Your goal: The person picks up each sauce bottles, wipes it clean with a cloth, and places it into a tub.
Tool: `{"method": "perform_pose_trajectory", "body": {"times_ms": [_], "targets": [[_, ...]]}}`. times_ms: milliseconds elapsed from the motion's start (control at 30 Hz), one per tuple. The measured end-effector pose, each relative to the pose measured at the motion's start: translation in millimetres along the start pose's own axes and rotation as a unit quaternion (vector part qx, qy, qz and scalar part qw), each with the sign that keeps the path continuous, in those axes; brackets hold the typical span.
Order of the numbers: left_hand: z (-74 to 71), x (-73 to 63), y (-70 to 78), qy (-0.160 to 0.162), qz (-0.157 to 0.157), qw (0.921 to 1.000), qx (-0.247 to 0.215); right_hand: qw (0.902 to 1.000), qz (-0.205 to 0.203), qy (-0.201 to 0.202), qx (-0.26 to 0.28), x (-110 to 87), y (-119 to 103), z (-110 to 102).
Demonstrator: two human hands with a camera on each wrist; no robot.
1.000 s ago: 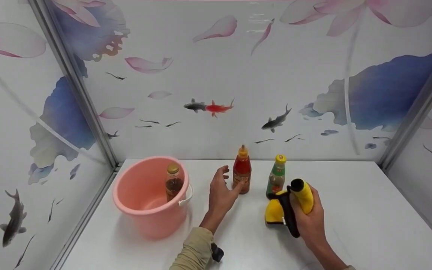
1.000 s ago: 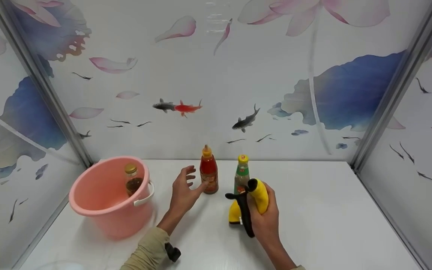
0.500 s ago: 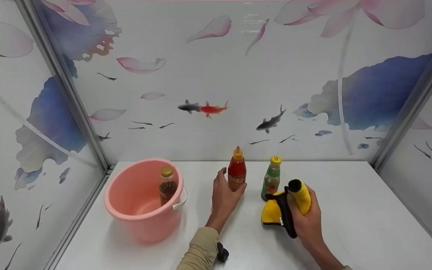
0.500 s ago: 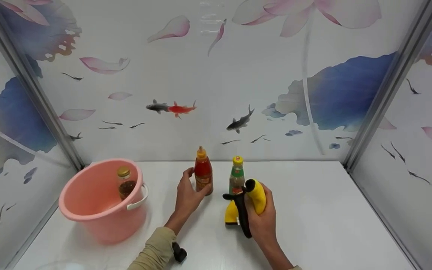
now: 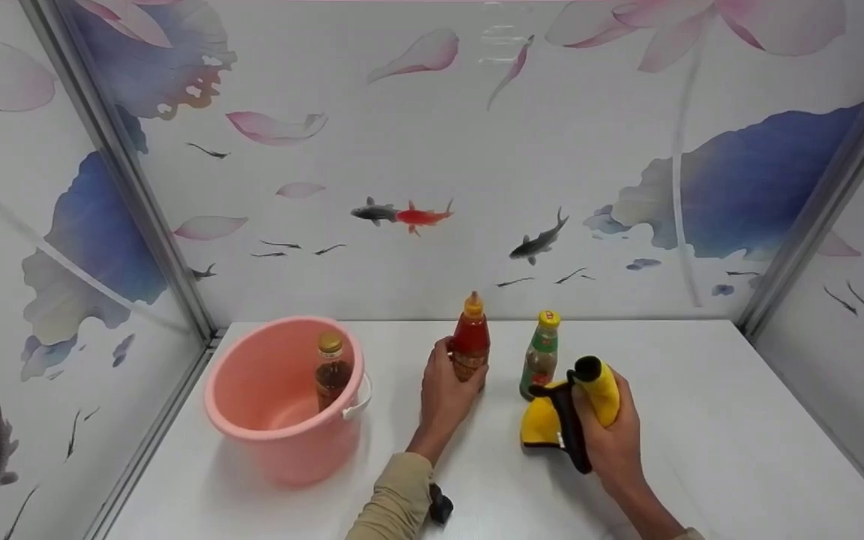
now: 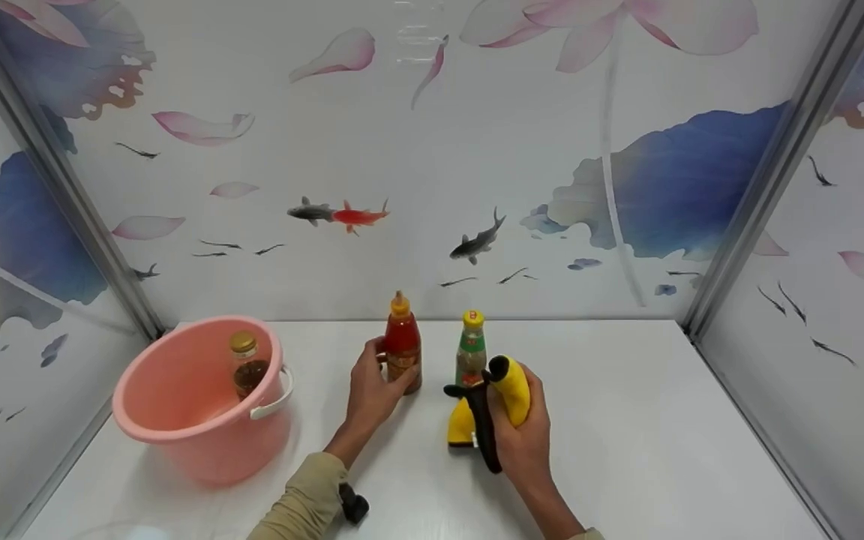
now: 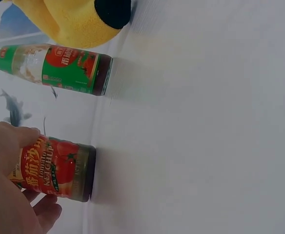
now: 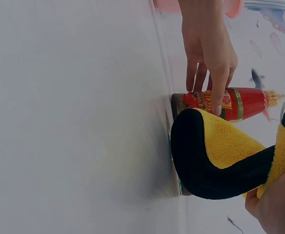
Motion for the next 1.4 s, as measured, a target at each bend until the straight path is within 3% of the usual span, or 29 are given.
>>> {"method": "perform_pose_trajectory", "body": {"times_ms": [300,667,933,1233,1400], "targets": [[-21.5,-15.8,10.0,-0.018,0.027,0.9994,-0.014,0.9999,-0.012,0.0,-0.001,1.0,-6.5,5.8],[-44.7,-47.2,6.7,-0.092,0.016,0.9914,-0.091,0.9963,-0.074,-0.005,0.044,7.6,-18.4,24.1],[-50.3,-66.7,6.8,-0.145,0.029,0.9823,-0.116,0.9939,-0.089,-0.01,0.065,10.8,-23.1,45.2],[-48.1,-76.9,14.2,-0.18,0.041,0.9761,-0.115,0.9883,-0.126,-0.007,0.085,16.5,-31.5,63.9],[-46.5,-83.2,17.8,-0.2,0.064,0.9711,-0.113,0.9828,-0.153,-0.02,0.101,16.9,-35.0,71.8]]}}
Point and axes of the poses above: each hand's wrist, its own x-axis towards the middle knuckle, its own z-axis out of the palm, y = z × x, the point moved 4 cm from there along x, towards the middle knuckle, and after that the axes turned 8 degrees about -z, right-handed, at the moved point
